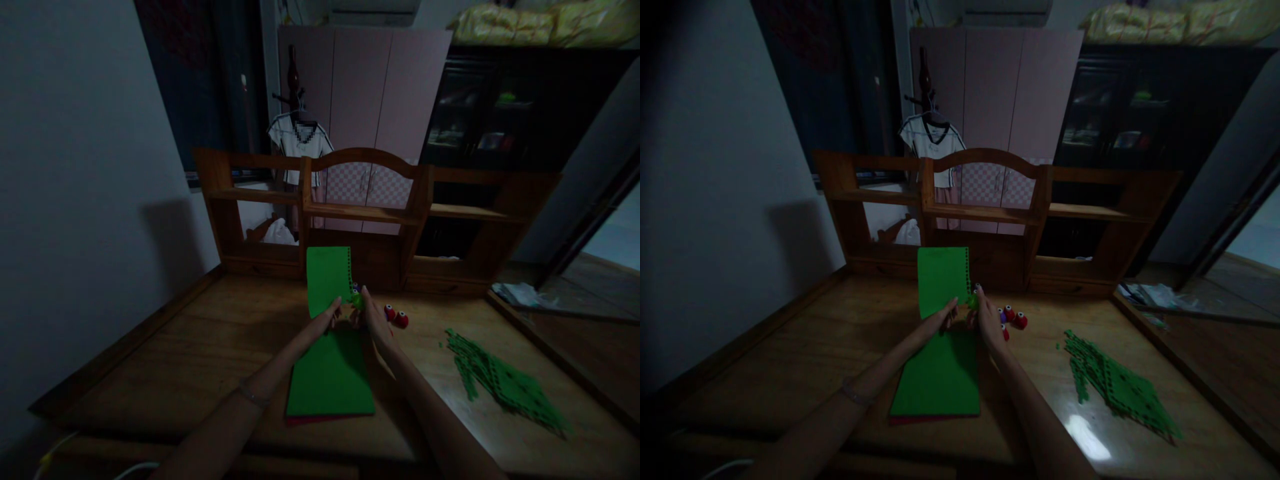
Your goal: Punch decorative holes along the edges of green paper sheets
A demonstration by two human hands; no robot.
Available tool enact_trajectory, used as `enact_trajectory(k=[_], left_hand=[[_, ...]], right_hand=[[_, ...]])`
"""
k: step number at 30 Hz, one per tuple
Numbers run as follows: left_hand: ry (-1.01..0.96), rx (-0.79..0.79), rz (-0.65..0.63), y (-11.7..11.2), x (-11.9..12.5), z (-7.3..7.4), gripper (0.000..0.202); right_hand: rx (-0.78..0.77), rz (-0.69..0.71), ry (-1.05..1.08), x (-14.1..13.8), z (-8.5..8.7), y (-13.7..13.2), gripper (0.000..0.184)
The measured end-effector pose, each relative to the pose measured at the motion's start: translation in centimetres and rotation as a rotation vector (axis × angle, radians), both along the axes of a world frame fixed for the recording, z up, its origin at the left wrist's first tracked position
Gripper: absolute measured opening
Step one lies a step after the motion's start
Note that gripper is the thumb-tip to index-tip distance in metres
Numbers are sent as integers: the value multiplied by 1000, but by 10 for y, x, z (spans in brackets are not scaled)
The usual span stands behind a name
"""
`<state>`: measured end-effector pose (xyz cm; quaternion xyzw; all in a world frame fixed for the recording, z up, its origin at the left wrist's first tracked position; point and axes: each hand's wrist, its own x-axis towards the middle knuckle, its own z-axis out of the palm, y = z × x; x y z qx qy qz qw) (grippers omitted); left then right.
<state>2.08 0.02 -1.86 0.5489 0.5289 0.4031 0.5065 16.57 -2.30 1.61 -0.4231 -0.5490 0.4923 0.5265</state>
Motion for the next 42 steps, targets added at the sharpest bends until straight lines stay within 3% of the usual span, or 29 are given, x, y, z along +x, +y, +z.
enact_trajectory(k=[5,18,23,27,32,38,42], left_hand=[[4,10,-24,1,-1,-4,57],[-37,71,73,-8,0,12,55],[-41,19,90,-7,-2,10,55],[-94,46,82,-8,-4,11,54],[-168,155,156,-10,-7,15,52],[-160,233,303,-10,-11,18,52],[-119,218,296,-14,-10,24,52]], right_hand=[[16,-2,-20,0,-3,2,54],[37,-72,53,-4,-5,4,44],[64,-136,71,-4,-3,3,43],[60,-107,92,-3,3,-1,39],[43,-47,104,-7,11,-10,36],[186,-155,-23,-7,18,-19,30],[175,-162,-8,-3,20,-20,32]])
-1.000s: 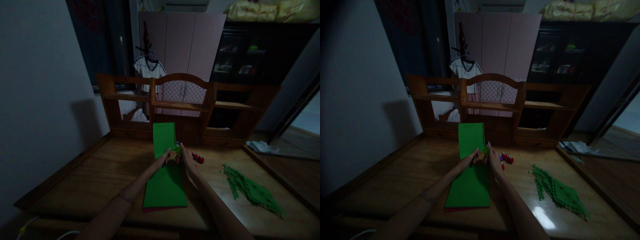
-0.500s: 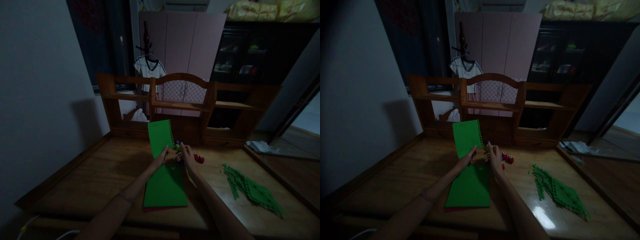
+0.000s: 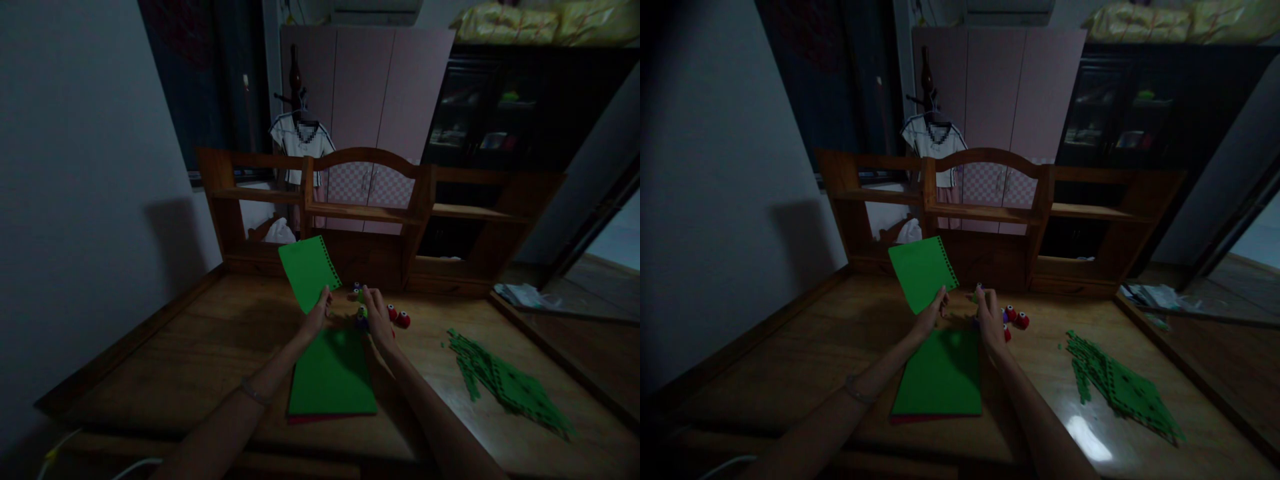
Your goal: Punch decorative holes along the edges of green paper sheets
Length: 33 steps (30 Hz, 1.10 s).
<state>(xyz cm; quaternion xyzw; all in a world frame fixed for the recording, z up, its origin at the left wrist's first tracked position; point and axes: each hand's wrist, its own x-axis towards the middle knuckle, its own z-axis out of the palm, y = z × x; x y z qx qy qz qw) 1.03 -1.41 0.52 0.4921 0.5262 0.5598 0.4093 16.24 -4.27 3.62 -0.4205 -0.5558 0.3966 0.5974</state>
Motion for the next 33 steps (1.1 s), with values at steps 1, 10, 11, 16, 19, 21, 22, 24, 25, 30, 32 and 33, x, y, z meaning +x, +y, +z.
enact_trajectory(k=[1,10,11,16,19,21,22,24,25,30,32,33], left_hand=[[3,-4,-7,-1,0,1,52],[25,-43,-104,-1,2,-3,52],[27,-50,-111,0,2,-5,52],[53,-116,-146,0,7,-8,53],[37,-64,-139,1,9,-9,51],[74,-62,-153,1,9,-10,52],[99,-64,-161,0,9,-10,53],[144,-63,-164,-1,7,-9,54],[162,-60,-166,-1,7,-9,54],[185,-69,-138,-1,6,-10,55],[208,-77,-143,-1,5,-9,55],[226,-83,-149,-2,4,-8,55]], right_hand=[[-26,26,29,1,0,1,33],[-231,277,396,-1,-14,26,34],[-245,305,436,0,-15,27,34],[-299,386,543,1,-15,28,32],[-297,391,550,1,-14,27,33],[-289,399,546,0,-13,26,32],[-285,398,543,0,-13,26,32],[-274,393,537,1,-14,25,32],[-268,394,539,1,-14,25,32],[-247,420,567,2,-16,27,32],[-247,404,570,1,-17,28,33],[-247,395,571,1,-17,28,33]])
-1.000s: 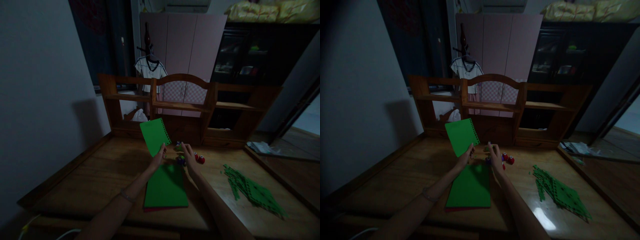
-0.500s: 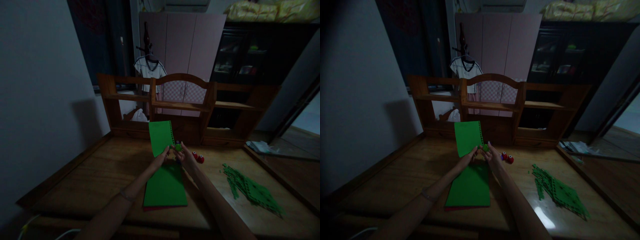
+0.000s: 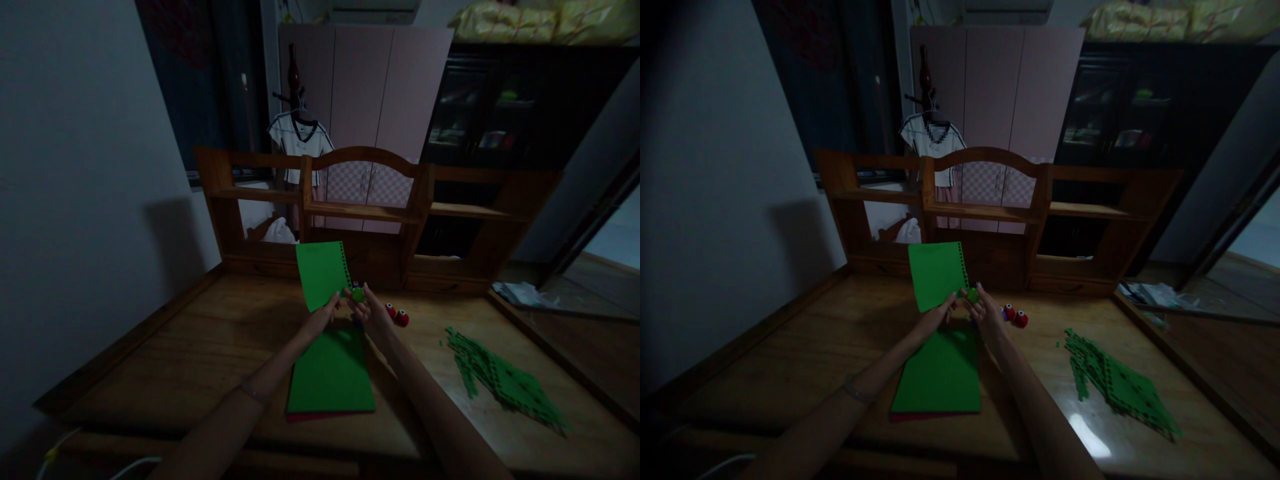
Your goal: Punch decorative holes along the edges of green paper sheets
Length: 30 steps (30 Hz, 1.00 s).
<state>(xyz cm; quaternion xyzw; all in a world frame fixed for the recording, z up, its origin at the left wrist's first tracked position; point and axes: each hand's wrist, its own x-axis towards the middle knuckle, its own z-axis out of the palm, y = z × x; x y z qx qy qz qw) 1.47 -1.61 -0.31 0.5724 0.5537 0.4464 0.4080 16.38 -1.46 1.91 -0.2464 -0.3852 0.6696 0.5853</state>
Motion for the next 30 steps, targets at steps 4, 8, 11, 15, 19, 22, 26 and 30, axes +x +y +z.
enact_trajectory(k=[4,8,11,15,19,22,26,30], left_hand=[[14,5,-1,-2,-1,3,55],[-16,13,2,-2,0,2,54],[22,-33,16,0,-1,0,56],[41,-7,-3,-1,-3,1,56],[14,2,-5,-4,-1,5,54],[-69,-3,20,-6,3,8,51],[-137,-10,50,-7,5,9,48],[-145,-23,30,-5,4,7,48]], right_hand=[[-2,-25,0,0,-1,1,35],[-8,-12,8,1,-3,1,35],[-23,-2,28,1,-4,3,35],[-29,10,20,0,-5,4,32],[20,20,17,0,-4,3,27],[42,8,-18,-1,-3,1,26],[83,10,-41,-2,0,-2,26],[101,16,-42,-2,2,-4,26]])
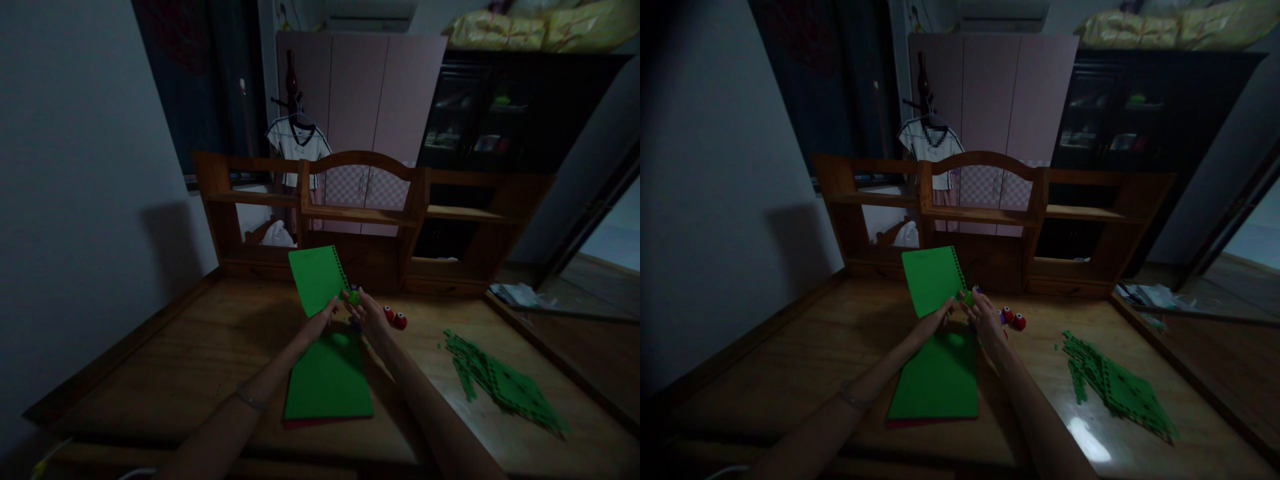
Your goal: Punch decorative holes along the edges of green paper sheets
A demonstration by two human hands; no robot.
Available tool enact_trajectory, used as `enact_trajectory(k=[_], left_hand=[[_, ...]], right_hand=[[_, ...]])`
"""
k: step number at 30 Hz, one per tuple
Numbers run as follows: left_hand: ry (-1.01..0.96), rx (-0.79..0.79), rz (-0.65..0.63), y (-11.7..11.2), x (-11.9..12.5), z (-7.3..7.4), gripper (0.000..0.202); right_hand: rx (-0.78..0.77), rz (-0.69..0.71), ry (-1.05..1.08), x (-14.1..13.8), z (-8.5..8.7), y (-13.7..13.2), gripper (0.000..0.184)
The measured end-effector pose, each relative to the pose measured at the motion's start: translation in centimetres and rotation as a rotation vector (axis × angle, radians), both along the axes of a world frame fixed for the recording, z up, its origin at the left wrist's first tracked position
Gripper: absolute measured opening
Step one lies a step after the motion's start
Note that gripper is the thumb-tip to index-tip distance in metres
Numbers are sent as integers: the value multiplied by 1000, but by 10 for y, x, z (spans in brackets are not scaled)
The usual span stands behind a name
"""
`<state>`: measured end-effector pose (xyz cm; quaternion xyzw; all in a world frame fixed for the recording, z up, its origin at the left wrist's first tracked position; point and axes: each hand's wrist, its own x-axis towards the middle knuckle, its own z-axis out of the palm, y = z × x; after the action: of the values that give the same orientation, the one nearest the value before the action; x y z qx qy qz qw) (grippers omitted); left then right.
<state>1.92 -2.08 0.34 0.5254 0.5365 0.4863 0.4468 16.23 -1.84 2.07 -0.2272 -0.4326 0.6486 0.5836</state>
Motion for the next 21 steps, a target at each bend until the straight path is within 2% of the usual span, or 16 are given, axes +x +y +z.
enact_trajectory(k=[7,14,21], left_hand=[[-87,-5,14,-6,4,9,41],[-41,-37,31,-5,2,8,43],[-44,-27,27,-15,7,23,38]], right_hand=[[-21,-13,6,0,-1,1,26],[-30,-14,6,-1,-3,3,26],[-27,-17,43,-1,-6,6,25]])
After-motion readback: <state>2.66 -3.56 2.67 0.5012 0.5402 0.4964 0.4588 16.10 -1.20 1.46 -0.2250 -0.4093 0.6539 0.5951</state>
